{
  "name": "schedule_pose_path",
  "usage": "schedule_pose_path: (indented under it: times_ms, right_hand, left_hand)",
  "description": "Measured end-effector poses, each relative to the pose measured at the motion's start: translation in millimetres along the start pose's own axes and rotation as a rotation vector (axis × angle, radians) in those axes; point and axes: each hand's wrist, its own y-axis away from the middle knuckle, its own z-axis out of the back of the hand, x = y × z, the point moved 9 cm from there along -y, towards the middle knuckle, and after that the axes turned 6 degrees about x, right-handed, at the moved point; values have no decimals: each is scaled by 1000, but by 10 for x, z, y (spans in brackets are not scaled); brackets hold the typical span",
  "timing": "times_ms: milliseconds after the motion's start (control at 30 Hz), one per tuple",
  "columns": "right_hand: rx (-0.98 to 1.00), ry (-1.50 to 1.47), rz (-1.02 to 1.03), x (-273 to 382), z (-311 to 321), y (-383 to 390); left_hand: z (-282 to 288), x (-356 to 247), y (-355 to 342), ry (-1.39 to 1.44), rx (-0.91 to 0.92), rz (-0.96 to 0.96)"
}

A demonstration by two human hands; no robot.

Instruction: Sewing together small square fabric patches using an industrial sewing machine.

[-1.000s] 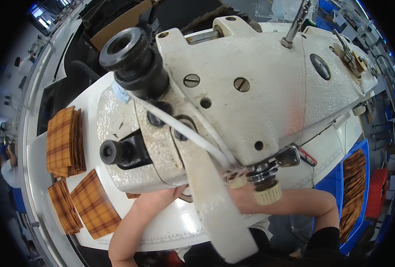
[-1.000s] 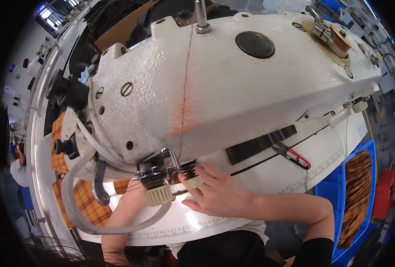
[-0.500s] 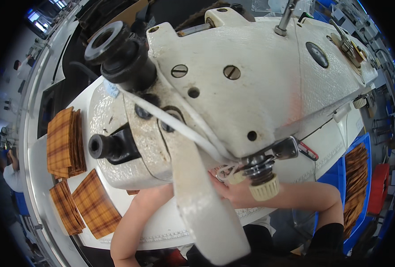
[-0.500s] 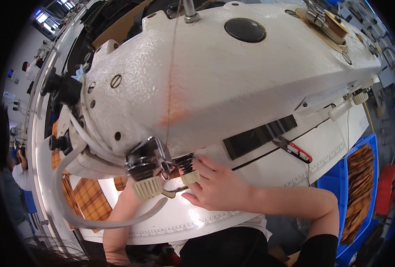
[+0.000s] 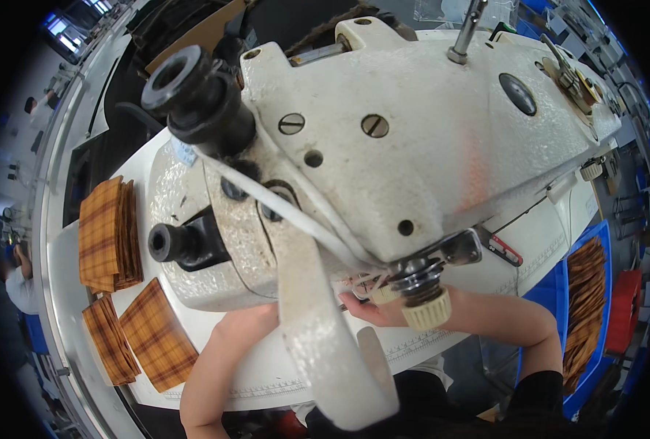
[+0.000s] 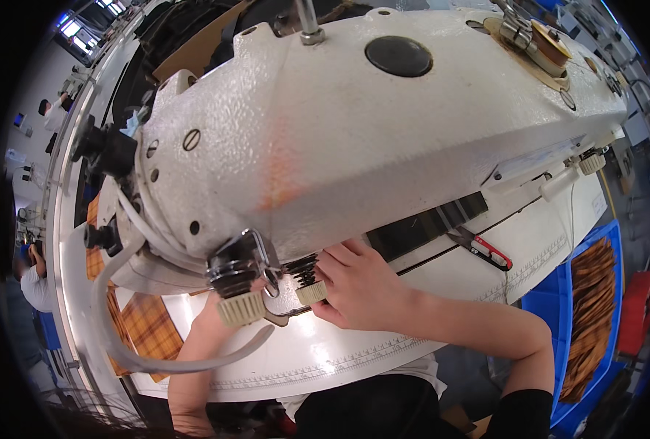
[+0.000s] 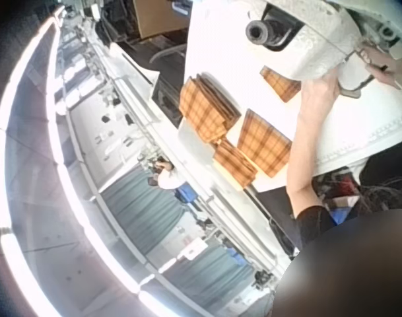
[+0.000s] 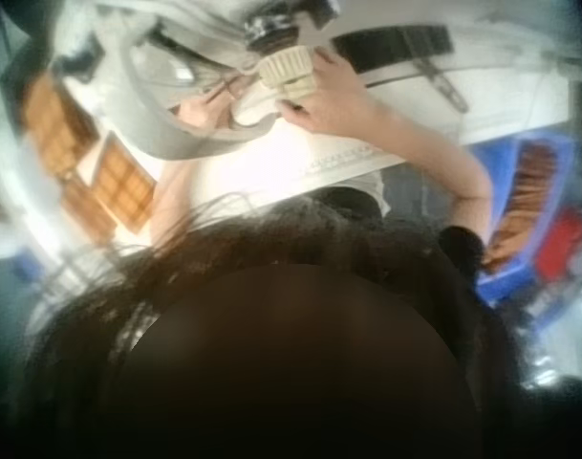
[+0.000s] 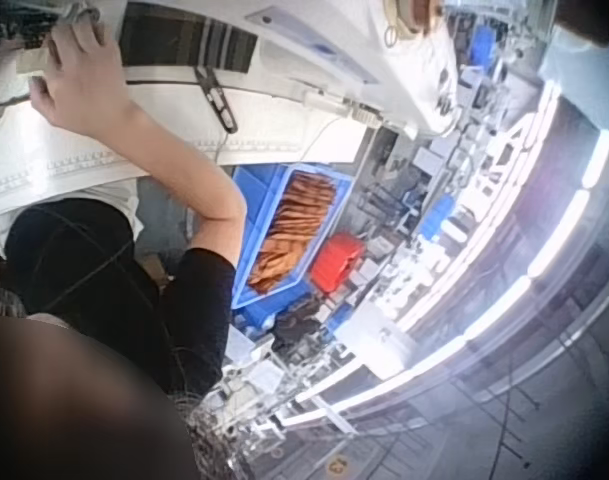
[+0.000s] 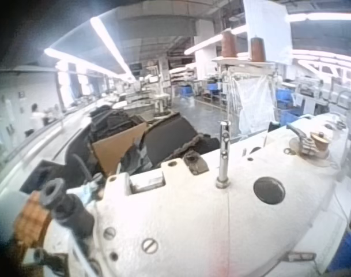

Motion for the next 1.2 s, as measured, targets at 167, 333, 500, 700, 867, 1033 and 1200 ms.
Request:
schedule_pose_path:
  times_ms: [167,333,500,700,867,1033,1200]
  right_hand:
    - [7,59,1,22,67,-54]
    - [-115,0,33,89,188,11]
    - [-160,-3,46,86,176,33]
    - [-201,-43,79,193,358,47]
    - [-166,-33,124,460,443,73]
    - [4,-78,157,869,305,184]
    - [158,-146,70,856,60,240]
  left_hand:
    - [-224,322,132,-686,-139,-137]
    - [-21,267,-11,-344,-62,-59]
    - [108,209,-53,-149,2,65]
    - [495,417,134,-146,8,390]
    - [614,83,372,-449,-127,245]
    - [115,-601,638,-635,-222,136]
    - [207,-674,364,-447,-297,76]
